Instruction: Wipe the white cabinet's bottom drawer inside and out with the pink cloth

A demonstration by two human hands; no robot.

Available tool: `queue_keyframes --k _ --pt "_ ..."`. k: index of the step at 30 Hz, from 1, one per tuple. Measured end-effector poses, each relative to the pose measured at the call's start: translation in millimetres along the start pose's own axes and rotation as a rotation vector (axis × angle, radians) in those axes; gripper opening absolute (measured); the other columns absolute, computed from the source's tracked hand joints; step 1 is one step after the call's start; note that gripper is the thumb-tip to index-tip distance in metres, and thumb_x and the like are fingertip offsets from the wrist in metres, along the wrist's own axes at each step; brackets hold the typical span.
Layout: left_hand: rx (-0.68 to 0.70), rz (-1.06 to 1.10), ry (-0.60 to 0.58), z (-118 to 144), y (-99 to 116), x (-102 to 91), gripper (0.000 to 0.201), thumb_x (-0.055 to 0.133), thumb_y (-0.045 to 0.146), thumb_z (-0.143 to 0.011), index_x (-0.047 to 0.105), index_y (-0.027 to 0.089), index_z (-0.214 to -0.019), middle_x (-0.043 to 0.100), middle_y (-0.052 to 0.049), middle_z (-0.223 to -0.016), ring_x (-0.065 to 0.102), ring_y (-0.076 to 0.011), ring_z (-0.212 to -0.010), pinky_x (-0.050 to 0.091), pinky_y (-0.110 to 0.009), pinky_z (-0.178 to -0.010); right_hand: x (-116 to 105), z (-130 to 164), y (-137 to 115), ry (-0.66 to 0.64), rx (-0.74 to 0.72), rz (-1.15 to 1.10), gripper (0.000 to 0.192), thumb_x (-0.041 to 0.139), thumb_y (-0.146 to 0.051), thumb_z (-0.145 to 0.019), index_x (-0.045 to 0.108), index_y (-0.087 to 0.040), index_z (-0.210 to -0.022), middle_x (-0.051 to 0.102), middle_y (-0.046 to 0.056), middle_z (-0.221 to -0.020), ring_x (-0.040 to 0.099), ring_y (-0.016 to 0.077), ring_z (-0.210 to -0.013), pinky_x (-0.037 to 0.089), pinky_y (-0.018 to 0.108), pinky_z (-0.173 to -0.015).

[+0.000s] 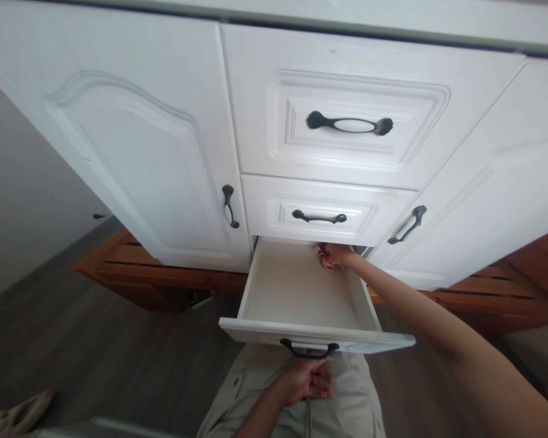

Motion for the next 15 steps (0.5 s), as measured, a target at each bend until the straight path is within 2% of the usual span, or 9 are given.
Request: queue_keyframes --k 3,6,11,13,15 --pt "0.001 -0.003 -0.004 3.1 1.5 1.0 0.070 0.076 0.062 -0.073 0.061 0.018 -0.125 0.075 -0.002 -0.087 0.073 -0.0154 -0.068 0.048 -0.026 -0.065 17.0 4.9 9.5 -0.079 0.011 0.086 0.013 0.066 -0.009 -0.070 0.074 -0.009 -0.080 0.075 0.017 -0.078 0.067 0.0236 -0.067 0.049 0.031 -0.065" --pt "0.014 -0.004 -0.014 7.6 5.4 4.6 0.067 0.075 0.062 -0.074 0.062 0.019 -0.124 0.075 -0.003 -0.089 0.073 -0.0158 -0.069 0.049 -0.027 -0.068 48.3 24.2 6.4 -0.203 -0.060 0.124 0.011 0.069 -0.008 -0.063 0.074 -0.010 -0.072 0.074 0.012 -0.071 0.063 0.0199 -0.062 0.046 0.029 -0.061" --pt "0.013 -0.008 -0.024 10.5 8.2 8.5 0.065 0.075 0.061 -0.073 0.062 0.020 -0.122 0.075 -0.002 -0.088 0.072 -0.0158 -0.070 0.050 -0.029 -0.070 106.1 78.2 -13.9 -0.511 -0.325 0.098 0.034 0.062 -0.008 -0.060 0.081 -0.016 -0.087 0.076 0.004 -0.075 0.063 0.0174 -0.067 0.044 0.026 -0.060" --pt "0.014 -0.009 -0.025 9.7 8.2 8.9 0.067 0.076 0.061 -0.072 0.062 0.020 -0.122 0.075 -0.002 -0.088 0.072 -0.0160 -0.070 0.050 -0.029 -0.070 108.8 88.0 -21.9 -0.570 -0.377 0.095 0.040 0.059 -0.008 -0.059 0.082 -0.016 -0.091 0.076 0.004 -0.077 0.062 0.0171 -0.067 0.045 0.026 -0.060" --pt "0.012 -0.007 -0.019 8.9 7.8 8.5 0.068 0.078 0.059 -0.070 0.062 0.019 -0.122 0.075 -0.002 -0.088 0.073 -0.0163 -0.069 0.050 -0.029 -0.069 93.8 82.4 -34.4 -0.534 -0.398 0.081 0.043 0.056 -0.005 -0.058 0.081 -0.015 -0.091 0.076 0.005 -0.076 0.061 0.0169 -0.067 0.045 0.026 -0.061"
Point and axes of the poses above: each hand's wrist, its own z-axis away from the middle knuckle, its own x-axis out of the palm, y = z × x, the point moved 8 cm from there along -z, towards the middle knuckle
